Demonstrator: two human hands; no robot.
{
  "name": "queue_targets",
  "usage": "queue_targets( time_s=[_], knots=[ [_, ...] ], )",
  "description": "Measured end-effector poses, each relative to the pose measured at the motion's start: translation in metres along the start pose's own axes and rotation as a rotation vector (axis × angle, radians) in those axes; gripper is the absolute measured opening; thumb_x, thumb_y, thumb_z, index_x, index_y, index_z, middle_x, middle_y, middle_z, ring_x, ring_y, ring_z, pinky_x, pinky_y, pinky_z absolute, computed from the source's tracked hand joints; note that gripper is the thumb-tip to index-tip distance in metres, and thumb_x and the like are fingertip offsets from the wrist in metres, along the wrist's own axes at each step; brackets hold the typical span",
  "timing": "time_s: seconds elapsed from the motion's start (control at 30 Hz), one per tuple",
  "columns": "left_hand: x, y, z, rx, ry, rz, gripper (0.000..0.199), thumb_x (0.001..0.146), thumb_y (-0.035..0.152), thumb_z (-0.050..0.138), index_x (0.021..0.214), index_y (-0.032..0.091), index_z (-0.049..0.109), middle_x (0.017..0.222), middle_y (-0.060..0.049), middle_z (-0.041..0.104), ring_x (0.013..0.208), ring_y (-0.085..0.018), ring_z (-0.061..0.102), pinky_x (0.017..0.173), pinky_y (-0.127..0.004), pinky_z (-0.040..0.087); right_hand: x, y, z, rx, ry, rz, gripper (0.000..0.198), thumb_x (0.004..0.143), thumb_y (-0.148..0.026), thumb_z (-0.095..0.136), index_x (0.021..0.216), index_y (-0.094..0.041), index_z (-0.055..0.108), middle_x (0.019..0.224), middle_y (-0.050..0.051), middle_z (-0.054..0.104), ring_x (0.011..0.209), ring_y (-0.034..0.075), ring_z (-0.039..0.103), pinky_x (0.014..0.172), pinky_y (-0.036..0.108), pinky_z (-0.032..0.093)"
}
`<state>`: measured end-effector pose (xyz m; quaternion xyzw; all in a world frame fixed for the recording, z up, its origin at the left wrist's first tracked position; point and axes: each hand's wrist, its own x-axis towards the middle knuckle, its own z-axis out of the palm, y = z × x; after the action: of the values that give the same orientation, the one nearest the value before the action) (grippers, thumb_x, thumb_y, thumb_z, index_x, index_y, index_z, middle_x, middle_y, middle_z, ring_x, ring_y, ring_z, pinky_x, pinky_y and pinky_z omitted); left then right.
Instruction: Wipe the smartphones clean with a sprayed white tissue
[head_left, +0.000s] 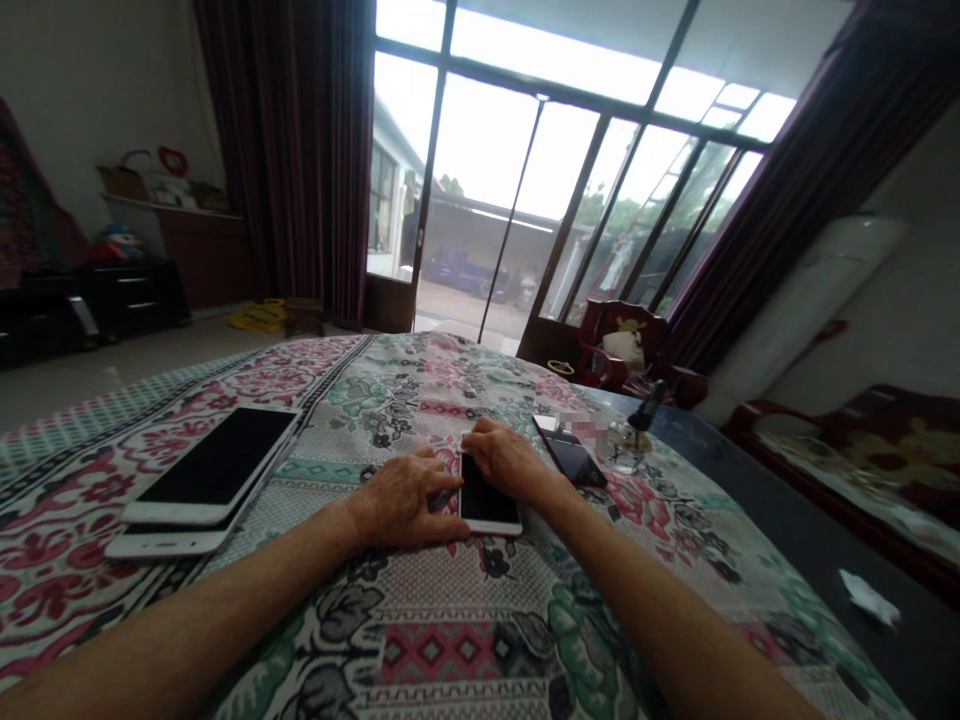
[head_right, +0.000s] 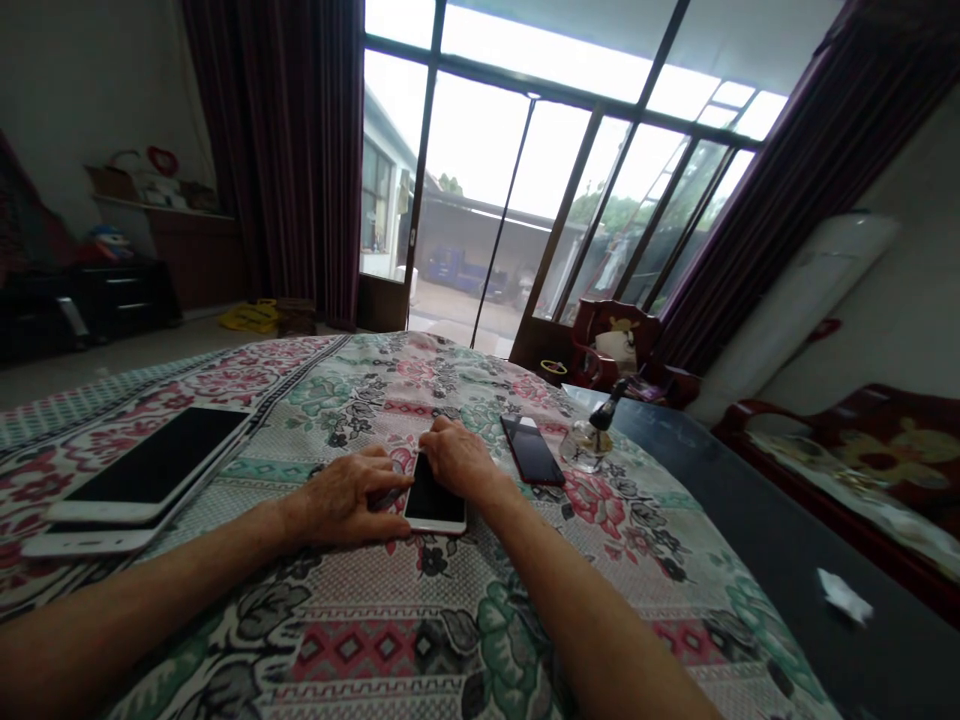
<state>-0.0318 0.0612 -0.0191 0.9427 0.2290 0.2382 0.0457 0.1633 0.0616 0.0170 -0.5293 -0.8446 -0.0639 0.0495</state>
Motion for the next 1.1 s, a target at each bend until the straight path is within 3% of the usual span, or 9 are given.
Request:
queue_targets(
  time_s=[0.33, 0.67, 0.93, 1.1],
  knots=[
    [-0.001, 0.001, 0.000, -0.016, 0.004, -0.007, 0.032, 0.078, 0.051, 0.062, 0.085, 0.020, 0.068, 0.070, -0.002, 0.058, 0.077, -0.020, 0.053, 0.069, -0.030, 0.041, -0.045, -0.012, -0.004, 0.021, 0.014, -0.071, 0.021, 0.092, -0.017, 0.044, 0.089, -0.018, 0.065, 0.095, 0.007, 0.058, 0.079, 0.014, 0.051, 0.068, 0.026, 0.038],
    [0.000, -0.001, 0.000, 0.000, -0.016, 0.000, 0.038, 0.081, 0.056, 0.058, 0.083, 0.019, 0.067, 0.071, -0.003, 0.059, 0.077, -0.020, 0.053, 0.071, -0.032, 0.042, 0.000, 0.002, 0.000, 0.023, -0.002, -0.002, 0.027, 0.096, -0.021, 0.040, 0.089, -0.018, 0.066, 0.097, 0.008, 0.060, 0.082, 0.014, 0.054, 0.070, 0.026, 0.038],
    [-0.001, 0.000, 0.001, -0.029, -0.008, -0.005, 0.034, 0.079, 0.053, 0.061, 0.088, 0.021, 0.068, 0.074, -0.003, 0.060, 0.080, -0.020, 0.054, 0.071, -0.031, 0.042, -0.038, -0.014, -0.006, 0.027, -0.014, -0.087, 0.021, 0.093, -0.020, 0.045, 0.084, -0.019, 0.064, 0.096, 0.007, 0.059, 0.080, 0.014, 0.051, 0.068, 0.025, 0.037],
    [0.000, 0.001, -0.001, -0.010, -0.013, -0.010, 0.034, 0.080, 0.052, 0.061, 0.089, 0.020, 0.068, 0.075, -0.004, 0.060, 0.081, -0.021, 0.054, 0.072, -0.032, 0.042, -0.025, -0.005, -0.001, 0.017, 0.011, -0.043, 0.025, 0.096, -0.022, 0.041, 0.089, -0.020, 0.065, 0.098, 0.007, 0.059, 0.085, 0.015, 0.053, 0.071, 0.025, 0.039]
  ],
)
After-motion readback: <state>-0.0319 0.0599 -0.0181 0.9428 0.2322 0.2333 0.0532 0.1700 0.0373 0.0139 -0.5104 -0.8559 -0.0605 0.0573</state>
